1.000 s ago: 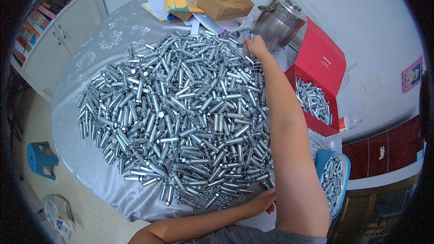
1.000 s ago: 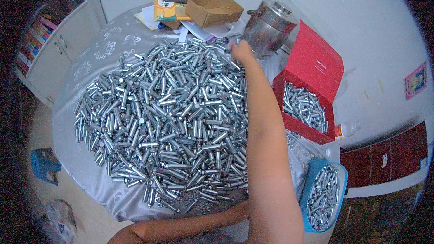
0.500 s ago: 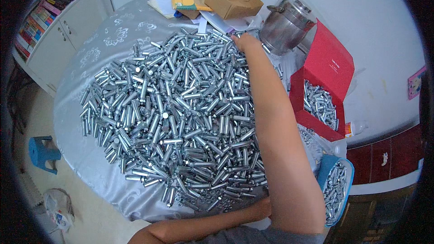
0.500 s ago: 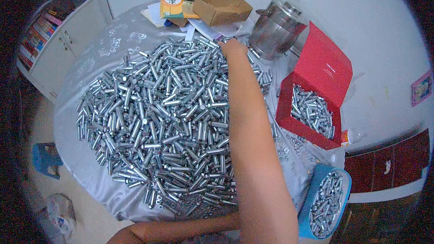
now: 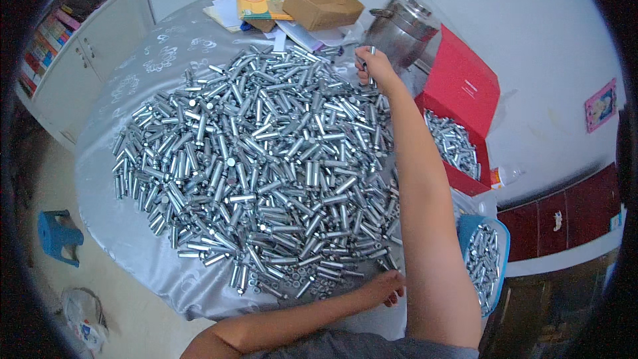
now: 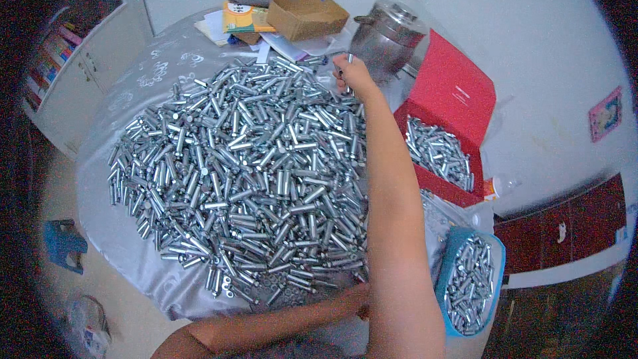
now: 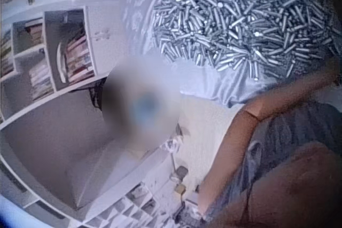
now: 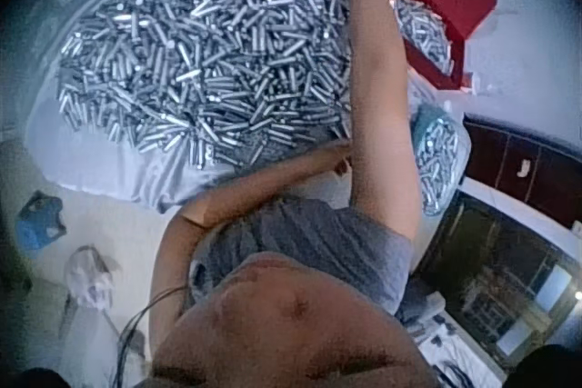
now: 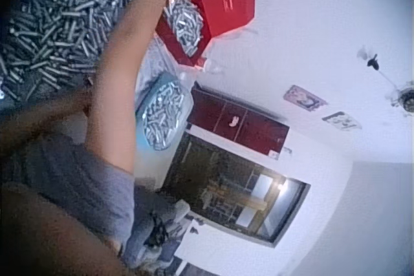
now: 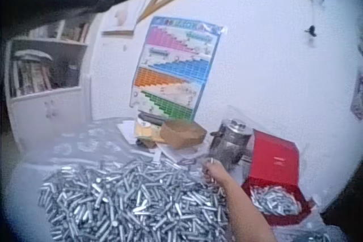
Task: The person sits at a table covered with a large pile of metal bolts and washers. They repeatedly pick up a bolt and a washer, thread the washer onto the bolt, and place the assembled unit into a blue container. The person continues this repetitive assembly process throughout the video.
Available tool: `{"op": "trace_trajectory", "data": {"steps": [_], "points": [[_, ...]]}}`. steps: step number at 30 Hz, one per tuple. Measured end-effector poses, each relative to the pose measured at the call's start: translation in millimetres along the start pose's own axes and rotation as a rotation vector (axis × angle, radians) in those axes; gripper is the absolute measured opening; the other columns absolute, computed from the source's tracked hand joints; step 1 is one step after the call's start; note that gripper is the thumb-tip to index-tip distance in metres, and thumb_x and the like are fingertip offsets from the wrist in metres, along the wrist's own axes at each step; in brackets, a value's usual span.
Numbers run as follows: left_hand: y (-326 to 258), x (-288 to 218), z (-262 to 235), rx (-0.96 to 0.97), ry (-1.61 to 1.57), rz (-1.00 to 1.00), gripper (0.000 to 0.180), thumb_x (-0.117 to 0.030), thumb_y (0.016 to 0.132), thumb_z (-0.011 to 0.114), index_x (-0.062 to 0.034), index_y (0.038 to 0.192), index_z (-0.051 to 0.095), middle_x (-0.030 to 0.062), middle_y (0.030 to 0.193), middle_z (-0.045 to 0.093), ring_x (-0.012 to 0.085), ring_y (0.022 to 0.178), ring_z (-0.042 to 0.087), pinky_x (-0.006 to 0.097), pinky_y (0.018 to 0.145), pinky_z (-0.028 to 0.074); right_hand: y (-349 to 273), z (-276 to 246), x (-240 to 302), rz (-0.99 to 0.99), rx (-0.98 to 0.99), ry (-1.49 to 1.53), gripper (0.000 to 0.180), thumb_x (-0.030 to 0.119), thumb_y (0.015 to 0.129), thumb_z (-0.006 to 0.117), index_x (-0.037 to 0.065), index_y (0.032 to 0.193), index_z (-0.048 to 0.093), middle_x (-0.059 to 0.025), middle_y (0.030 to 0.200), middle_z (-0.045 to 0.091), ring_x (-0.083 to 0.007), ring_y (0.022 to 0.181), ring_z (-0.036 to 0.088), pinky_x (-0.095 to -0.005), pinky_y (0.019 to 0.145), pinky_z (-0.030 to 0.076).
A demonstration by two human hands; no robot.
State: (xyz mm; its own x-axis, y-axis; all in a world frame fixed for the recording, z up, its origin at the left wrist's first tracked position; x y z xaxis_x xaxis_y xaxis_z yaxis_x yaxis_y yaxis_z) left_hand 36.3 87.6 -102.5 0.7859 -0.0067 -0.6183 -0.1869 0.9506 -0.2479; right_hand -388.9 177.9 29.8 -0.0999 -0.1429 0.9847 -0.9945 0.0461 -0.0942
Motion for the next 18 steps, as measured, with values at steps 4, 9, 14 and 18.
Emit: {"op": "trace_trajectory", "data": {"steps": [4, 9, 14, 18], "points": [[-40, -51, 7, -0.025, 0.095, -0.012, 0.031, -0.032, 0.086, 0.041, -0.0047, 0.099, 0.046, 0.0077, 0.084, 0.051, 0.0144, 0.065, 0.050, 0.028, 0.055, 0.045, -60, 6, 32, 0.006, 0.179, 0.347, 0.014, 0.021, 0.085, 0.049, 0.008, 0.089, 0.046, 0.0001, 0.057, 0.040, -0.0091, 0.043, 0.036, -0.0215, 0.037, 0.029], [-42, -56, 11, -0.028, 0.153, -0.017, 0.036, -0.038, 0.085, 0.044, -0.0049, 0.097, 0.048, 0.0075, 0.081, 0.054, 0.0158, 0.062, 0.053, 0.028, 0.055, 0.046, -133, -1, 37, 0.000, 0.225, 0.513, 0.013, 0.021, 0.087, 0.046, 0.008, 0.087, 0.046, 0.0014, 0.056, 0.040, -0.0067, 0.043, 0.033, -0.0197, 0.037, 0.028], [-21, -52, -9, -0.009, -0.036, -0.094, 0.045, -0.046, 0.084, 0.043, -0.0030, 0.097, 0.050, 0.0089, 0.074, 0.056, 0.0193, 0.061, 0.055, 0.034, 0.056, 0.047, -214, 0, 27, 0.087, 0.227, 0.707, 0.013, 0.021, 0.086, 0.046, 0.008, 0.088, 0.047, 0.0004, 0.056, 0.039, -0.0082, 0.043, 0.033, -0.0205, 0.037, 0.028], [-40, -71, -5, 0.095, -0.148, 0.109, 0.042, -0.042, 0.086, 0.041, -0.0024, 0.097, 0.050, 0.0089, 0.074, 0.056, 0.0201, 0.061, 0.055, 0.035, 0.059, 0.047, -281, -14, 6, 0.118, 0.159, 0.722, 0.015, 0.021, 0.085, 0.048, 0.007, 0.088, 0.049, -0.0011, 0.058, 0.043, -0.0096, 0.043, 0.036, -0.0221, 0.037, 0.029]]}}
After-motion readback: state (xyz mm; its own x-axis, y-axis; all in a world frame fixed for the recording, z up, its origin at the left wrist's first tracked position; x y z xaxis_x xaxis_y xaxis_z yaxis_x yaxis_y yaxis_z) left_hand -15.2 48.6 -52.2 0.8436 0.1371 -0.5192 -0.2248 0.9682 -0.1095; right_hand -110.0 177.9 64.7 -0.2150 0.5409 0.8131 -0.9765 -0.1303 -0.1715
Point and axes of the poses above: each hand's wrist, its own y-axis towards the middle knuckle, its own z-axis out of the palm, x = y × z, the point moved 1 cm from there along y, towards the middle knuckle
